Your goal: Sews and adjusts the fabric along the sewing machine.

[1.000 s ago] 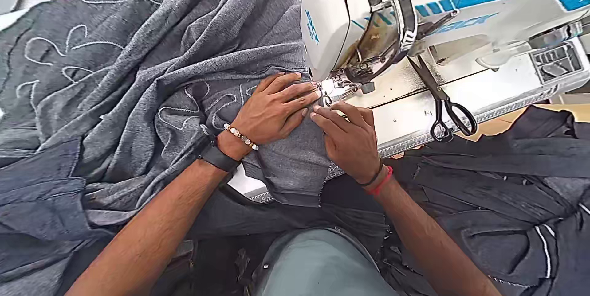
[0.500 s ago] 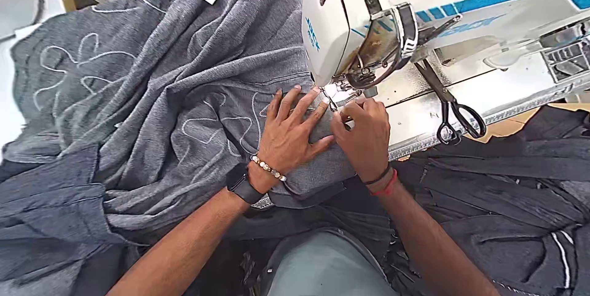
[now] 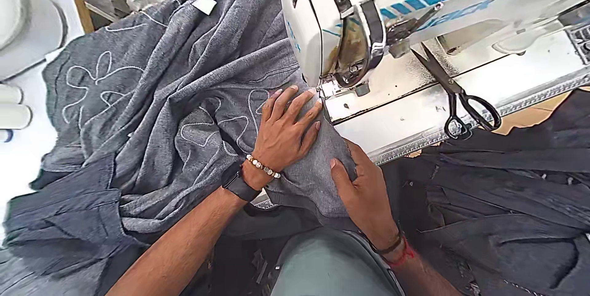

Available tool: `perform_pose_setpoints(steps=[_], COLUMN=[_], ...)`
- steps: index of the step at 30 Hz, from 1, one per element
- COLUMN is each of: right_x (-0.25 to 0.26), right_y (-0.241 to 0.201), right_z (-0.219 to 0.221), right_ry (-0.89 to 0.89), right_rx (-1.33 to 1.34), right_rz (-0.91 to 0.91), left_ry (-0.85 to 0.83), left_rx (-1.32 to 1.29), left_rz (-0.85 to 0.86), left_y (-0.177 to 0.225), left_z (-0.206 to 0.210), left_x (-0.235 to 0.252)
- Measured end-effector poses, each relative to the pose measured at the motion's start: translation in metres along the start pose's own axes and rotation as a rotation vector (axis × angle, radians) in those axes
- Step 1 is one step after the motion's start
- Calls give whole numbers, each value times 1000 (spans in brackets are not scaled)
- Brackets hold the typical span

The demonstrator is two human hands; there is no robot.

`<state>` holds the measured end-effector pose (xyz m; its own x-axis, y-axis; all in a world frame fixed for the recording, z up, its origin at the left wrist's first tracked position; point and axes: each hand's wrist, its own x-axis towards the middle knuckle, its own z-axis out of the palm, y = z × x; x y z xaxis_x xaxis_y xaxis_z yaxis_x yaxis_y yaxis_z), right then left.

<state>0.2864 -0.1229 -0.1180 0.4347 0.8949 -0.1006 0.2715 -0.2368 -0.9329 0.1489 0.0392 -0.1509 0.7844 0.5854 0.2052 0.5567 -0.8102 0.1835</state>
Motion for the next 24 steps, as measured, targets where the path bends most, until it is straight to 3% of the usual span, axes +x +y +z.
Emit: perform_pose_setpoints(steps=[5,8,10,14,24], right_x=[20,15,3,-6,21], right_y=[15,9,2,-10,-2], right_z=[15,12,4,-12,6], right_ry=[8,-91,-148,-101,-18], right_rx=[-237,-329,-286,-151,-314], right_rz=[-18,11,51,44,31], left_ry=[2,-35,-28,-75,-67], left_rx=[29,-21,-84,-55,-3], left_rz=[113,12,-92,-63,-32], left_y=[-10,13,24,16,4], left_z=[-6,-6,1,4,0], left_x=[7,4,-3,-11,-4])
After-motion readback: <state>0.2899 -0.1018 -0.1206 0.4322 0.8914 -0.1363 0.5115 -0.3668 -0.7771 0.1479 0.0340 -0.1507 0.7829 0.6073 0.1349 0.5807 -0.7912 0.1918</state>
